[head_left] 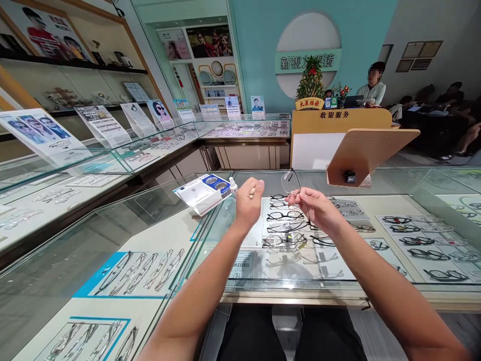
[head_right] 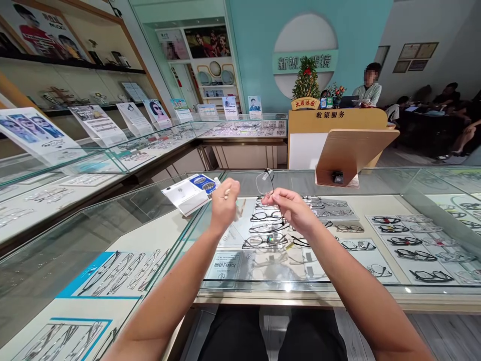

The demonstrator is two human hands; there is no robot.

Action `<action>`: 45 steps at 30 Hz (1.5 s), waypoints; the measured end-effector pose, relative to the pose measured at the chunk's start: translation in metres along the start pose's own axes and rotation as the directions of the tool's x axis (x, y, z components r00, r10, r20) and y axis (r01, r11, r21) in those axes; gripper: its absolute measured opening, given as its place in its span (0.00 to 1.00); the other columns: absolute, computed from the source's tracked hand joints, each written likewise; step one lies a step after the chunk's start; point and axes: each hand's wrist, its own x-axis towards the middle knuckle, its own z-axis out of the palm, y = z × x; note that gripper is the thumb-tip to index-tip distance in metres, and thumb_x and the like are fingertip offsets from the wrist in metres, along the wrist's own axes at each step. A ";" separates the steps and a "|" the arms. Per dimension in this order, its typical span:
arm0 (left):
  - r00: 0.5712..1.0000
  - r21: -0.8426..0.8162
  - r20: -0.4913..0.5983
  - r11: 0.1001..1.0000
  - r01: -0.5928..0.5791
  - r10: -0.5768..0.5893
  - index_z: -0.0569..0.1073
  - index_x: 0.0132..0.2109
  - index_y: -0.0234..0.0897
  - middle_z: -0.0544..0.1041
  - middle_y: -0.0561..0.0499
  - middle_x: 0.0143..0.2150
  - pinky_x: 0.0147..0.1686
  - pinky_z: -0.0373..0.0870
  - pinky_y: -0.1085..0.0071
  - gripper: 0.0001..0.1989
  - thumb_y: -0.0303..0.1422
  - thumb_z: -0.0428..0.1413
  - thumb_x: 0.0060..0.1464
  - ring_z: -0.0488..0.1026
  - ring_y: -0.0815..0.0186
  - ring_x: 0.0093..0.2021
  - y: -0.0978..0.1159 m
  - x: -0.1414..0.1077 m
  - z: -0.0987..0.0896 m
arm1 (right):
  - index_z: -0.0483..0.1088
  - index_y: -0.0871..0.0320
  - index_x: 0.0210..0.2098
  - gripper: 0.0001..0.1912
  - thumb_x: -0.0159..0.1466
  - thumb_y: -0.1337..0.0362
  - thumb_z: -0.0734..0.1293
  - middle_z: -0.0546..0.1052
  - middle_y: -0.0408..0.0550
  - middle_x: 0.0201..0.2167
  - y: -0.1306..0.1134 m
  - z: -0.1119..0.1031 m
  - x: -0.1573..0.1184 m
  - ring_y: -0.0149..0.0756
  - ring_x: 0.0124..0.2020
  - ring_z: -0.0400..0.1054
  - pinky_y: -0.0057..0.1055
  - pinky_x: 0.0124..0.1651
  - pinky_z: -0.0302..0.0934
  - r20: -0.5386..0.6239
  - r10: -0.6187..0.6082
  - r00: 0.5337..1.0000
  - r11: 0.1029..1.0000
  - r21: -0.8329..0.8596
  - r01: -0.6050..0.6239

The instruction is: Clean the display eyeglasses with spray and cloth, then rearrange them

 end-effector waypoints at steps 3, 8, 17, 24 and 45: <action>0.912 0.356 0.113 0.840 -0.409 0.395 0.80 0.46 0.40 0.80 0.42 0.51 0.55 0.67 0.61 0.16 0.48 0.62 0.64 0.74 0.54 0.53 0.000 -0.006 0.002 | 0.76 0.53 0.32 0.15 0.68 0.50 0.74 0.81 0.48 0.37 -0.006 -0.003 0.001 0.42 0.47 0.73 0.40 0.60 0.61 -0.005 -0.037 0.999 0.993 -0.110 0.036; 0.833 0.475 0.251 0.688 -0.550 0.493 0.75 0.67 0.42 0.74 0.35 0.70 0.65 0.62 0.52 0.42 0.51 0.73 0.49 0.73 0.44 0.63 -0.004 -0.009 0.003 | 0.75 0.53 0.33 0.16 0.69 0.48 0.72 0.80 0.47 0.34 -0.015 -0.013 0.002 0.42 0.43 0.73 0.40 0.55 0.62 0.068 0.003 0.998 0.973 -0.230 0.013; 0.820 0.488 0.264 0.663 -0.568 0.508 0.80 0.61 0.43 0.83 0.39 0.59 0.60 0.67 0.53 0.32 0.45 0.73 0.50 0.78 0.47 0.56 0.016 -0.009 0.008 | 0.73 0.53 0.31 0.16 0.72 0.51 0.69 0.79 0.45 0.31 -0.044 -0.015 0.006 0.41 0.39 0.73 0.40 0.52 0.63 0.206 0.066 0.976 0.935 -0.353 0.011; 0.663 0.506 0.206 0.502 -0.701 0.719 0.76 0.64 0.44 0.82 0.43 0.61 0.60 0.69 0.54 0.32 0.43 0.72 0.54 0.77 0.50 0.59 0.085 0.020 0.012 | 0.79 0.50 0.40 0.14 0.73 0.49 0.68 0.82 0.48 0.43 -0.127 0.019 0.011 0.43 0.48 0.75 0.44 0.58 0.66 0.185 -0.254 0.949 0.671 -0.673 0.311; 0.616 0.566 -0.144 0.575 -0.591 0.775 0.77 0.59 0.49 0.81 0.47 0.56 0.52 0.79 0.52 0.30 0.56 0.69 0.54 0.79 0.49 0.57 0.125 0.049 0.007 | 0.75 0.42 0.63 0.23 0.69 0.54 0.74 0.80 0.51 0.57 -0.118 0.054 0.025 0.59 0.60 0.75 0.65 0.62 0.70 0.159 -0.915 0.370 -0.036 -0.948 0.317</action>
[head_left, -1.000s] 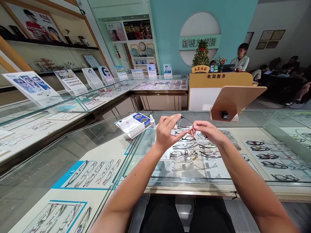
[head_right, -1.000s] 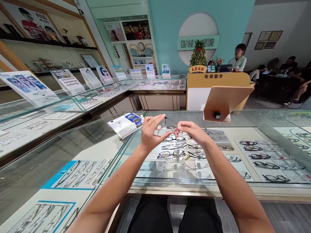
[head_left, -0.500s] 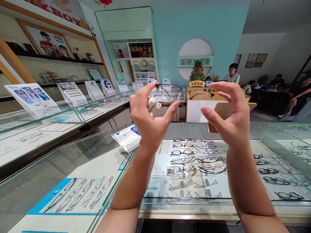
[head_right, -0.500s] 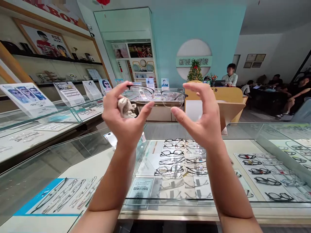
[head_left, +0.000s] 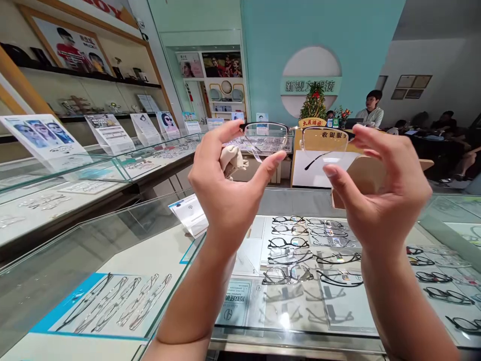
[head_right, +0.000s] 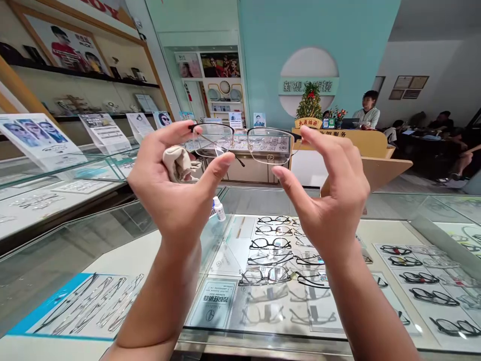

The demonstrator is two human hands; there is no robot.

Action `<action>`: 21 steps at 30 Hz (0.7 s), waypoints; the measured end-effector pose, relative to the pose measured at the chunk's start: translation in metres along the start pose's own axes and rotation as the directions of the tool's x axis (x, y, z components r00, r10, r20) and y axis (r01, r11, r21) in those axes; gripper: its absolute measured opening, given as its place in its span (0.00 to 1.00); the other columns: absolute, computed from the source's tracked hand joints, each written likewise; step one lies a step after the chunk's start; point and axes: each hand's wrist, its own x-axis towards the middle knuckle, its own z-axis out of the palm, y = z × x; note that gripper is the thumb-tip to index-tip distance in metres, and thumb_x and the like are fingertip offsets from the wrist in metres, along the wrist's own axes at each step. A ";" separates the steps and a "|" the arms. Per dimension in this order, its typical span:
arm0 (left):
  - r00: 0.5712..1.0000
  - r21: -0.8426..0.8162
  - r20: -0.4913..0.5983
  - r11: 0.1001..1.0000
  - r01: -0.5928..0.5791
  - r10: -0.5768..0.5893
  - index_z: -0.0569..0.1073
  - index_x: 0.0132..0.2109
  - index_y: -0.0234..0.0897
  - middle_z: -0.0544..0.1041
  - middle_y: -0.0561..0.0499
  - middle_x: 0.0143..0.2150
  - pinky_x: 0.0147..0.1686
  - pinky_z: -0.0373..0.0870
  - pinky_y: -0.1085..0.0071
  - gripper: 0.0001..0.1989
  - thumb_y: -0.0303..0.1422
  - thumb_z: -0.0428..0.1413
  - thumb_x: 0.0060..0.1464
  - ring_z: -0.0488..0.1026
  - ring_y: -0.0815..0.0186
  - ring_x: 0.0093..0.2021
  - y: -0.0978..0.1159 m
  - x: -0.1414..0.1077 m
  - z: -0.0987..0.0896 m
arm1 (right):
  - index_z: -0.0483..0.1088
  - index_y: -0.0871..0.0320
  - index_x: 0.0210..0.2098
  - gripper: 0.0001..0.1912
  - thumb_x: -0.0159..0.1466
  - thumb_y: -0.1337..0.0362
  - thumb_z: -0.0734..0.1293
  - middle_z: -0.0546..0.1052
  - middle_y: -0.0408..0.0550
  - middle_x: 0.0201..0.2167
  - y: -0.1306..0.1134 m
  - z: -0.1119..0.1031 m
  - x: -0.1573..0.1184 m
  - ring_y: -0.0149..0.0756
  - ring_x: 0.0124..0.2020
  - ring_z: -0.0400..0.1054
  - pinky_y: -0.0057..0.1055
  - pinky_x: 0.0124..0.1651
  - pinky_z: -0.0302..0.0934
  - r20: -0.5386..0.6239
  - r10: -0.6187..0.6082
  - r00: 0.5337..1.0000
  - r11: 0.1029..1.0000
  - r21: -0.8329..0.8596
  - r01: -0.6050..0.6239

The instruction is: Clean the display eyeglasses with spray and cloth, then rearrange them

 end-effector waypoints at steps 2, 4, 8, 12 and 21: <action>1.000 -0.050 0.020 0.998 0.024 -0.023 0.77 0.59 0.50 0.81 0.47 0.56 0.52 0.78 0.53 0.30 0.56 0.68 0.55 0.78 0.49 0.58 -0.001 -0.002 0.002 | 0.77 0.40 0.61 0.20 0.70 0.54 0.73 0.81 0.51 0.56 -0.002 -0.001 0.001 0.59 0.60 0.75 0.66 0.62 0.72 -0.018 0.005 1.000 1.000 0.001 -0.005; 0.997 -0.105 0.045 0.992 0.064 -0.060 0.77 0.59 0.50 0.80 0.47 0.57 0.52 0.78 0.53 0.30 0.57 0.68 0.55 0.77 0.48 0.61 -0.001 -0.004 0.003 | 0.77 0.38 0.60 0.19 0.70 0.54 0.73 0.81 0.49 0.56 -0.005 -0.002 0.003 0.59 0.60 0.75 0.66 0.61 0.73 -0.022 0.020 1.000 1.000 0.020 -0.020; 0.989 -0.188 0.092 0.973 0.131 -0.116 0.77 0.59 0.51 0.80 0.47 0.60 0.52 0.79 0.52 0.33 0.60 0.67 0.53 0.75 0.48 0.64 -0.003 -0.007 0.004 | 0.78 0.35 0.59 0.19 0.69 0.54 0.74 0.80 0.48 0.56 -0.008 -0.004 0.003 0.60 0.62 0.74 0.69 0.62 0.72 -0.023 0.055 0.998 0.996 0.066 -0.053; 0.987 -0.209 0.114 0.968 0.139 -0.117 0.79 0.59 0.53 0.82 0.49 0.60 0.51 0.80 0.51 0.31 0.60 0.67 0.53 0.76 0.48 0.63 -0.006 -0.007 0.006 | 0.78 0.34 0.59 0.19 0.69 0.51 0.73 0.78 0.49 0.57 -0.004 -0.005 0.001 0.62 0.67 0.69 0.68 0.62 0.73 -0.025 0.101 0.995 0.988 0.121 -0.097; 0.990 -0.208 0.126 0.974 0.084 -0.059 0.81 0.57 0.54 0.84 0.50 0.54 0.49 0.79 0.53 0.26 0.57 0.67 0.56 0.80 0.52 0.55 -0.012 -0.005 0.010 | 0.78 0.35 0.60 0.19 0.70 0.53 0.73 0.77 0.49 0.54 -0.004 -0.008 0.004 0.60 0.63 0.72 0.66 0.62 0.72 -0.037 0.111 0.993 0.987 0.117 -0.106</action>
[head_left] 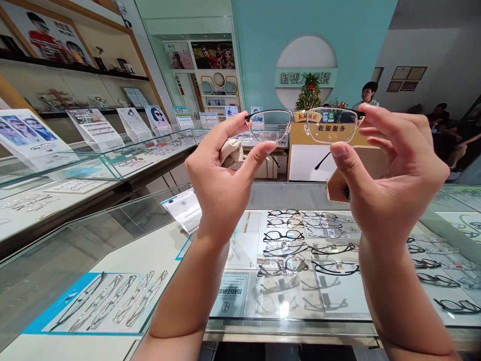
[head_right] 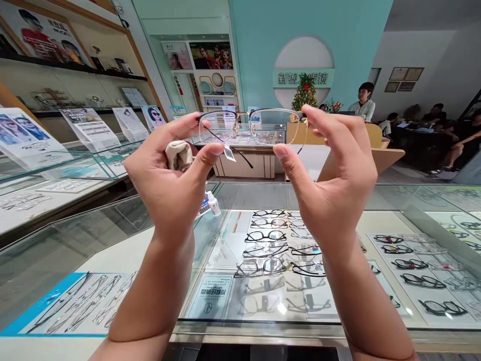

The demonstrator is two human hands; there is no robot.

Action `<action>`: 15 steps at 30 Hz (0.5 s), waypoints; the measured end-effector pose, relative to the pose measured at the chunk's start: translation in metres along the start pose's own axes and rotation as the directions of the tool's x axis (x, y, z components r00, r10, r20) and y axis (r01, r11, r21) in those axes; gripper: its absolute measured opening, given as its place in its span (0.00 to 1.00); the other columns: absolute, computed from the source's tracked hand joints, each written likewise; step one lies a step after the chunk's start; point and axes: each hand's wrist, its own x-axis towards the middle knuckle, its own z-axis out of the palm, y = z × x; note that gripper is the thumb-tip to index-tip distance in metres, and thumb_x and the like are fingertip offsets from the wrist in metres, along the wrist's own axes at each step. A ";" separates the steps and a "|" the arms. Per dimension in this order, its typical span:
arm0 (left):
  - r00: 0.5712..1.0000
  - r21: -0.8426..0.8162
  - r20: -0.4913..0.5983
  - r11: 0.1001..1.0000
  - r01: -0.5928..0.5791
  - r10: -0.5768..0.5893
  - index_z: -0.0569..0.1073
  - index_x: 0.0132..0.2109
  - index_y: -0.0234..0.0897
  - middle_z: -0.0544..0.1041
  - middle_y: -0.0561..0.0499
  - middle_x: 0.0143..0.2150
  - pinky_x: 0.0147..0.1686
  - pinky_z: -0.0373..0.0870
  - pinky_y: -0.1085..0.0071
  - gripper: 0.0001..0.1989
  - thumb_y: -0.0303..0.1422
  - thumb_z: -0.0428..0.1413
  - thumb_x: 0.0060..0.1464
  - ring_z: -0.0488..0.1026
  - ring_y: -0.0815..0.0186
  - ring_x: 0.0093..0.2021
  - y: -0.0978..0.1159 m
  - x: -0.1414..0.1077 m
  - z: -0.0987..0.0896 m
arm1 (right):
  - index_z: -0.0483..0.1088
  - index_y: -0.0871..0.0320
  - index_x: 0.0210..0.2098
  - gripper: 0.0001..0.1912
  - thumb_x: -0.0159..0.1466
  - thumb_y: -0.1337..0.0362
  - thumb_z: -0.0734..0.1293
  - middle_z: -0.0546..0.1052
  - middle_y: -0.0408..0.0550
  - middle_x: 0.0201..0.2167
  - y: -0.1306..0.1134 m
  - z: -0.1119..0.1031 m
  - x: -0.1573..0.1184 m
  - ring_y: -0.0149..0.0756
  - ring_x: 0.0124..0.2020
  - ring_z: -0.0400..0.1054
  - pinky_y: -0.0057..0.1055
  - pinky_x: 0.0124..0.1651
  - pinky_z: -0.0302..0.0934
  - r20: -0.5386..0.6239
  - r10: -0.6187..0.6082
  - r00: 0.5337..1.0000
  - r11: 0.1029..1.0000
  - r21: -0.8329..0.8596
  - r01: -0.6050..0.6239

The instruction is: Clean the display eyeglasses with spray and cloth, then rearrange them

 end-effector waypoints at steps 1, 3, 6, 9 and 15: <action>1.000 0.001 -0.009 1.000 -0.005 0.005 0.81 0.57 0.54 0.84 0.50 0.54 0.49 0.79 0.53 0.26 0.57 0.67 0.56 0.80 0.52 0.55 0.000 0.000 0.000 | 0.78 0.36 0.59 0.18 0.70 0.54 0.73 0.77 0.49 0.53 0.001 0.000 0.000 0.59 0.62 0.73 0.65 0.62 0.72 0.004 -0.002 1.000 1.000 -0.002 0.002; 0.999 0.010 -0.039 1.000 -0.024 0.024 0.80 0.56 0.53 0.83 0.49 0.54 0.50 0.78 0.53 0.25 0.57 0.67 0.56 0.79 0.52 0.55 0.000 0.000 0.002 | 0.78 0.37 0.59 0.18 0.70 0.53 0.73 0.78 0.49 0.54 0.006 0.001 0.001 0.57 0.60 0.75 0.63 0.61 0.72 0.017 0.007 1.000 1.000 0.003 -0.007; 0.995 0.064 -0.078 0.996 -0.064 0.069 0.79 0.56 0.52 0.81 0.48 0.54 0.53 0.77 0.53 0.26 0.56 0.67 0.56 0.78 0.51 0.57 0.000 0.000 0.003 | 0.76 0.37 0.60 0.19 0.71 0.50 0.72 0.78 0.48 0.57 0.017 0.003 0.001 0.52 0.57 0.76 0.59 0.59 0.75 0.072 0.049 0.996 0.998 0.031 -0.051; 0.989 0.141 -0.089 0.984 -0.108 0.121 0.78 0.57 0.50 0.81 0.48 0.53 0.55 0.76 0.52 0.27 0.57 0.67 0.56 0.78 0.51 0.58 0.001 -0.001 0.002 | 0.74 0.35 0.62 0.20 0.71 0.48 0.70 0.78 0.47 0.59 0.027 0.004 0.001 0.50 0.58 0.77 0.55 0.58 0.76 0.146 0.088 0.985 0.993 0.063 -0.098; 0.990 0.131 -0.072 0.985 -0.113 0.123 0.76 0.59 0.49 0.79 0.47 0.56 0.59 0.73 0.51 0.28 0.55 0.67 0.57 0.75 0.49 0.62 0.000 -0.004 0.000 | 0.76 0.41 0.60 0.20 0.70 0.50 0.72 0.80 0.48 0.58 0.031 0.004 0.001 0.50 0.59 0.77 0.57 0.60 0.74 0.215 0.156 0.964 0.975 0.125 -0.185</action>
